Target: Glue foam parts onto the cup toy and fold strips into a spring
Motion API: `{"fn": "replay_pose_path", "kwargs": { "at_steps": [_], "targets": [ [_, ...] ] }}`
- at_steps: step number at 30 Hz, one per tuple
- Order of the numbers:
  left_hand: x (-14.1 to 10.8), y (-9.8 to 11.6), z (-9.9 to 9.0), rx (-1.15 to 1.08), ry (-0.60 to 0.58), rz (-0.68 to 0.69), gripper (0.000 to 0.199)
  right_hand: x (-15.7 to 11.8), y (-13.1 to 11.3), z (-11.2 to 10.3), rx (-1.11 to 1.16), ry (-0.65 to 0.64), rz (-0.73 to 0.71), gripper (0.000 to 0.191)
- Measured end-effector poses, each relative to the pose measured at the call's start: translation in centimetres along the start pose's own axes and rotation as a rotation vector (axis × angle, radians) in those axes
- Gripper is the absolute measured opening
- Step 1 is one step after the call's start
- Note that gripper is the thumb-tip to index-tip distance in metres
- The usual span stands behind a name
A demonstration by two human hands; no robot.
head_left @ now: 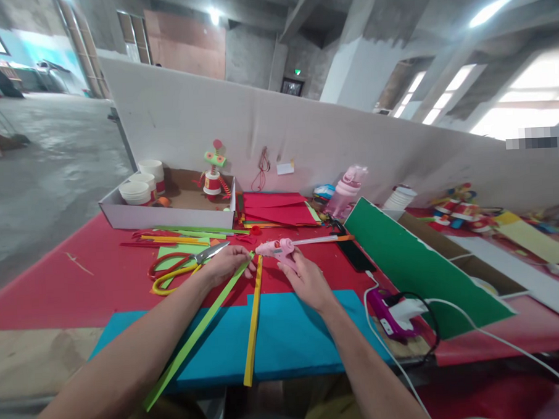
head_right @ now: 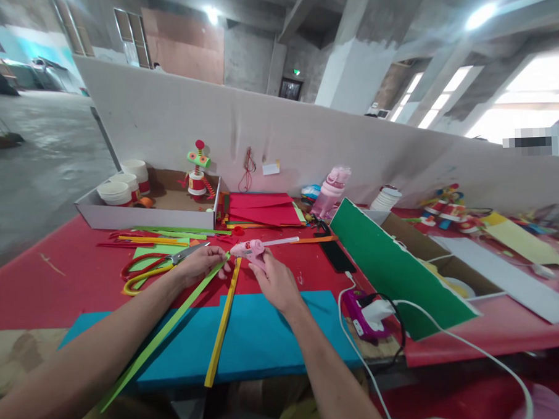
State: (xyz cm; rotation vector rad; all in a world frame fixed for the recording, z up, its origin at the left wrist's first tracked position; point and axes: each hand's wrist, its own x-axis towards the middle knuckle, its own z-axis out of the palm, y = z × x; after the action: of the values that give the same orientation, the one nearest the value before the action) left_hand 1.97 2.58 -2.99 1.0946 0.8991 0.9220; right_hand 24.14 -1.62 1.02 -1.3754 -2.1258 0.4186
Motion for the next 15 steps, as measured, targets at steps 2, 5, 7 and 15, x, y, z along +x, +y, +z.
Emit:
{"fn": "replay_pose_path", "kwargs": {
  "at_steps": [2, 5, 7, 15],
  "targets": [
    [0.00, -0.02, -0.03, -0.001, 0.001, 0.000, 0.014, -0.01, 0.05, 0.02, -0.005, -0.003, -0.002, 0.036],
    [0.01, -0.07, -0.04, -0.004, 0.001, -0.001, 0.013, -0.03, 0.11, 0.01, -0.003, -0.004, -0.005, 0.036],
    [0.02, -0.10, -0.03, -0.001, -0.004, 0.002, 0.012, 0.00, 0.06, -0.02, 0.002, -0.003, -0.010, 0.036],
    [-0.14, 0.26, 0.23, 0.022, 0.010, -0.008, 0.011, 0.04, 0.04, -0.04, -0.010, 0.001, -0.009, 0.037]
  ]
}}
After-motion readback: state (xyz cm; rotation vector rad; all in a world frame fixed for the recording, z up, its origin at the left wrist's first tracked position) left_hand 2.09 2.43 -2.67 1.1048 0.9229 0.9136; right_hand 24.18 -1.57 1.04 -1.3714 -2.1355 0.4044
